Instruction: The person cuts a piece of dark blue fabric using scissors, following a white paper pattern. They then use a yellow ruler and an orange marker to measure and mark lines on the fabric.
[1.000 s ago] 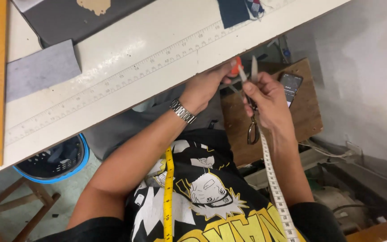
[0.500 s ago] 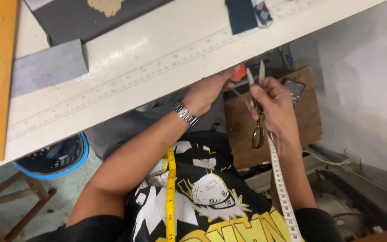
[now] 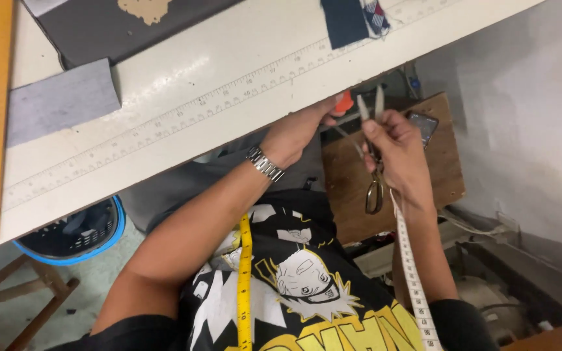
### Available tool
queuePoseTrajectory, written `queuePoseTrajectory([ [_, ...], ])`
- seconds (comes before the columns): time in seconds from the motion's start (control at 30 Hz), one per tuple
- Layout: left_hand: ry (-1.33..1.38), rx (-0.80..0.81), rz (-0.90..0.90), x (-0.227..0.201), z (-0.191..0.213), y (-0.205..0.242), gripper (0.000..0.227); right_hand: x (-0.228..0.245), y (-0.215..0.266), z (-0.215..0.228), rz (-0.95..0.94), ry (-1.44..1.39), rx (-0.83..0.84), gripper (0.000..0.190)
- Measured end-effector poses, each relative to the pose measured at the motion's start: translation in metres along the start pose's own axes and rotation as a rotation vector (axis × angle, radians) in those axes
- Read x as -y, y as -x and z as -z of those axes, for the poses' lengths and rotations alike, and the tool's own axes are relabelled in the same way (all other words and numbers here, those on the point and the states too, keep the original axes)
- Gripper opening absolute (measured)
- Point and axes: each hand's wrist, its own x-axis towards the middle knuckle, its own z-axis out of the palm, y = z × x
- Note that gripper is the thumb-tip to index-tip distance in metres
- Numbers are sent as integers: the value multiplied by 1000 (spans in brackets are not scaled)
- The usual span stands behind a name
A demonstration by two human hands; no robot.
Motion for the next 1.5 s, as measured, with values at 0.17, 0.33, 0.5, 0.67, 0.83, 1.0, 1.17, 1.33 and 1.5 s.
queuePoseTrajectory([
  [0.17, -56, 22, -9, -26, 1, 24, 78, -24, -8, -7, 22, -77, 17, 33],
  [0.33, -47, 64, -56, -13, 2, 12, 84, -18, -8, 0, 25, -93, -23, 35],
  [0.5, -48, 13, -51, -30, 0, 14, 79, -33, -10, 10, 5, 19, -6, 31],
  [0.67, -102, 26, -26, -25, 4, 24, 82, -11, 1, -4, 4, -17, -6, 35],
  [0.83, -106, 16, -6, -27, 6, 30, 81, -13, 2, -6, 1, -25, 24, 34],
  [1.0, -94, 15, -39, -23, 7, 32, 76, -9, 0, -8, 2, -20, -32, 36],
  [1.17, -85, -39, -14, -47, 0, 19, 73, -7, -13, 12, 18, 45, -39, 33],
  [1.33, -154, -85, -8, -34, -1, 18, 77, -28, -12, 9, -18, -82, -43, 33],
  [1.5, -67, -101, -70, -25, -7, 2, 60, -18, 0, -3, -63, 5, -69, 31],
])
